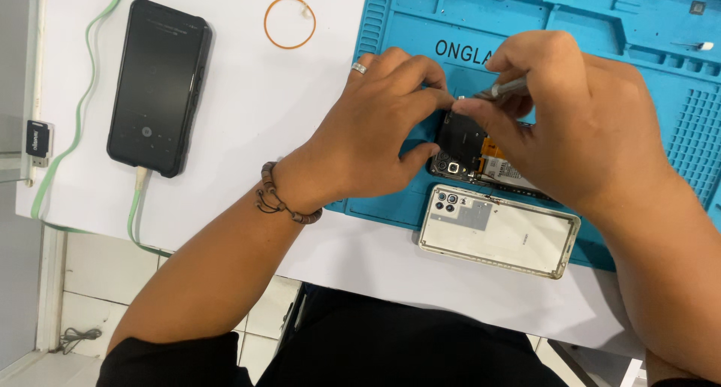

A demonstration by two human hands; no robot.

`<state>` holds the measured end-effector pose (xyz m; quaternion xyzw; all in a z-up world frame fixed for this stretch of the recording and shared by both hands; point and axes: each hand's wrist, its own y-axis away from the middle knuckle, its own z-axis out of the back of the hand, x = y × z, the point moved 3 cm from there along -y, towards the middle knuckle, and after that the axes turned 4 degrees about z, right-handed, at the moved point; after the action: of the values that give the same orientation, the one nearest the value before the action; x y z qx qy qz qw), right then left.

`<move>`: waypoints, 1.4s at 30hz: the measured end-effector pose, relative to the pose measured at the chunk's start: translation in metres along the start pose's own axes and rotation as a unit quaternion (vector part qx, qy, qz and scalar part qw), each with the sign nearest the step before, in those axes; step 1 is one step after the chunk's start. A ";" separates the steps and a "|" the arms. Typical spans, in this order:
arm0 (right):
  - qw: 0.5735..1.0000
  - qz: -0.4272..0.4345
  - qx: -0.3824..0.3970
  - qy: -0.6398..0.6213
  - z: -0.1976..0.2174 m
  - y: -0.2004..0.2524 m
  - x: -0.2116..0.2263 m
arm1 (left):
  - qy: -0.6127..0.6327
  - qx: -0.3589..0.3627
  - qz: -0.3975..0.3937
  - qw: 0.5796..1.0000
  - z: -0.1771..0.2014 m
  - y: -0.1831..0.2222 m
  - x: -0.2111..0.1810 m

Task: The person uses a screwdriver to remove screws from a disassembled smartphone placed on a blue work mat. The person manipulates the phone's internal components, including the battery and camera module, while the phone's back cover rests nearby.

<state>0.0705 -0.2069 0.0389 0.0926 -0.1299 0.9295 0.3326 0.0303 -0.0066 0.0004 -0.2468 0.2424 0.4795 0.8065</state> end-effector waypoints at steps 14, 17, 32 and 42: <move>0.997 0.027 0.010 -0.066 0.011 -0.010 0.023 | -0.006 0.001 0.008 1.000 -0.001 0.000 0.000; 0.997 0.026 -0.013 -0.078 0.000 -0.007 0.018 | -0.013 0.004 0.009 1.000 0.000 -0.001 -0.001; 0.998 0.023 -0.043 -0.046 0.001 -0.007 0.016 | -0.014 0.002 0.004 1.000 0.000 -0.001 -0.001; 0.986 0.071 -0.102 0.113 -0.008 0.007 0.005 | -0.022 -0.010 -0.006 1.000 0.000 0.000 -0.001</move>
<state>0.0620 -0.2068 0.0315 -0.0568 -0.1922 0.9369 0.2864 0.0298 -0.0078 0.0010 -0.2452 0.2181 0.4824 0.8121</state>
